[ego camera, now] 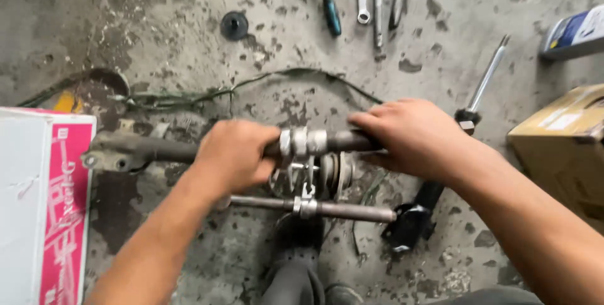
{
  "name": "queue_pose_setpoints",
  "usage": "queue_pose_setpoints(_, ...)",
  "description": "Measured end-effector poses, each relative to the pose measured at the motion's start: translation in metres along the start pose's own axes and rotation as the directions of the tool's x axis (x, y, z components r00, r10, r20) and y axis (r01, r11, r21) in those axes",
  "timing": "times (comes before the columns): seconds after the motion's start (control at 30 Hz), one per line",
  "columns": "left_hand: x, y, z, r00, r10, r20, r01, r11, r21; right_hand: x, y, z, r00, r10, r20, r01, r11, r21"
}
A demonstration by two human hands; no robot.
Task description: Servicing a car strut assembly using spring compressors and an impact wrench.
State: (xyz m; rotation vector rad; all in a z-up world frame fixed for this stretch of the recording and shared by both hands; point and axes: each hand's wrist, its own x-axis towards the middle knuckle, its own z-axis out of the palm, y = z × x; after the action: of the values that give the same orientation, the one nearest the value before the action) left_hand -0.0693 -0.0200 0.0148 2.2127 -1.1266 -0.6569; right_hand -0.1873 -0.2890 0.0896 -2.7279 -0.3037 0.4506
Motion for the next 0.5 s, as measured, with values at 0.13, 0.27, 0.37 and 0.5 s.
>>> queue_pose_setpoints(0.13, 0.024, -0.036, -0.009, 0.990, -0.027, 0.141, 0.005, 0.988, 0.154, 0.020, 0.005, 0.021, 0.872, 0.300, 0.386, -0.294, 0.953, -0.075)
queue_pose_setpoints(0.27, 0.039, -0.065, -0.005, 0.967, 0.050, 0.248, -0.036, 0.998, -0.059, 0.027, 0.028, 0.046, 0.818, 0.323, 0.476, -0.384, 0.923, 0.034)
queue_pose_setpoints(0.37, 0.054, -0.112, 0.010, 0.966, 0.057, 0.254, 0.012, 0.966, -0.259, 0.029, 0.053, 0.095, 0.841, 0.252, 0.478, -0.384, 0.901, 0.200)
queue_pose_setpoints(0.5, 0.047, -0.146, 0.031, 0.947, -0.059, 0.315, 0.168, 0.928, -0.333, 0.038, 0.045, 0.114, 0.840, 0.245, 0.485, -0.425, 0.851, 0.307)
